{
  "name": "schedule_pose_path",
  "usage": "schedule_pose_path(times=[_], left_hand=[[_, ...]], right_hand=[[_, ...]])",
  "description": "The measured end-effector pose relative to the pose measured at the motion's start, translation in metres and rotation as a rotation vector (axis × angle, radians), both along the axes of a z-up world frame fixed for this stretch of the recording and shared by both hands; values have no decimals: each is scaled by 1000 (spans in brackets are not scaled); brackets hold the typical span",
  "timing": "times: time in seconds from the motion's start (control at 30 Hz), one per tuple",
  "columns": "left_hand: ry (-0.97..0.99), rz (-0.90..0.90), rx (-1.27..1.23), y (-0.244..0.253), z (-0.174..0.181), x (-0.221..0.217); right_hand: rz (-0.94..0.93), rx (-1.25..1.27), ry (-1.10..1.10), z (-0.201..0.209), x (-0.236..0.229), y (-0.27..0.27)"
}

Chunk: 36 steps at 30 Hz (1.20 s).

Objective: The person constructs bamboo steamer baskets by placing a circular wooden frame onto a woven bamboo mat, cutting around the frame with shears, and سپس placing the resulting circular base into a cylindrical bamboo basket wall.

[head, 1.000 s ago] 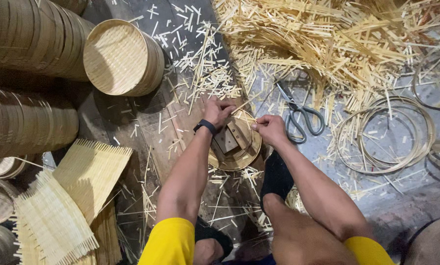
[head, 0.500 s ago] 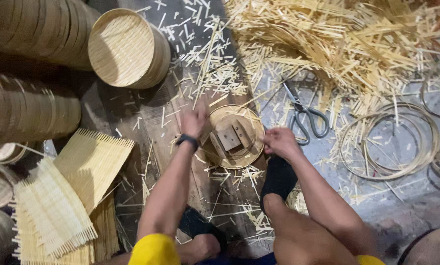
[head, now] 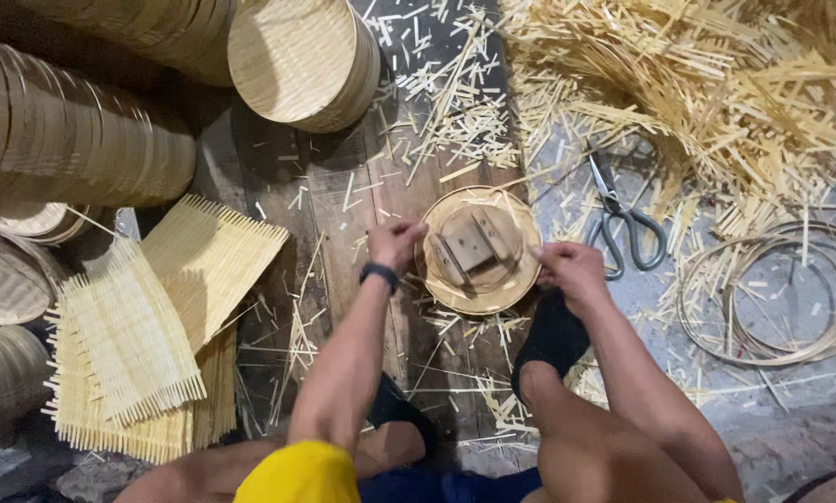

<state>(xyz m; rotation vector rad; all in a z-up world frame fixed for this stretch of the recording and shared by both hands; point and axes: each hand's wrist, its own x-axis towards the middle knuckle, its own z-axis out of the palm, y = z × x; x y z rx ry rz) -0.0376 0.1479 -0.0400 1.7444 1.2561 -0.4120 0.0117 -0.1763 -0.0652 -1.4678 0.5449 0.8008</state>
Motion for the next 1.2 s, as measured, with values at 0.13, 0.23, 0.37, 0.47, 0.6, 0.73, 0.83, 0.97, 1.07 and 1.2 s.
schedule_pose_path(times=[0.13, 0.23, 0.37, 0.47, 0.6, 0.73, 0.83, 0.97, 1.07, 1.2], left_hand=[[-82, 474, -852, -40, 3, -64], [-277, 468, -959, -80, -7, -92], [-226, 593, -696, -105, -29, -99], [-136, 571, -612, -108, -49, -96], [-179, 569, -560, -119, -65, -103], [-181, 523, -492, -122, -61, -93], [-173, 452, -484, -112, -32, -88], [-153, 161, -187, -94, 22, -81], [-180, -211, 155, -88, 58, -75], [-777, -550, 490, -83, 96, -45]], right_hand=[[151, 164, 142, 31, -14, -3], [256, 63, 149, 41, -14, 2], [248, -27, 191, 34, -12, 7], [255, -118, 203, 21, -10, 16], [219, -139, 118, 13, -23, 12], [208, -84, 135, 14, -18, 11], [370, -227, 48, 27, -12, 12], [464, -392, -430, 62, 5, 17], [422, -260, -597, 90, 9, 24], [302, -328, -510, 113, 11, 39]])
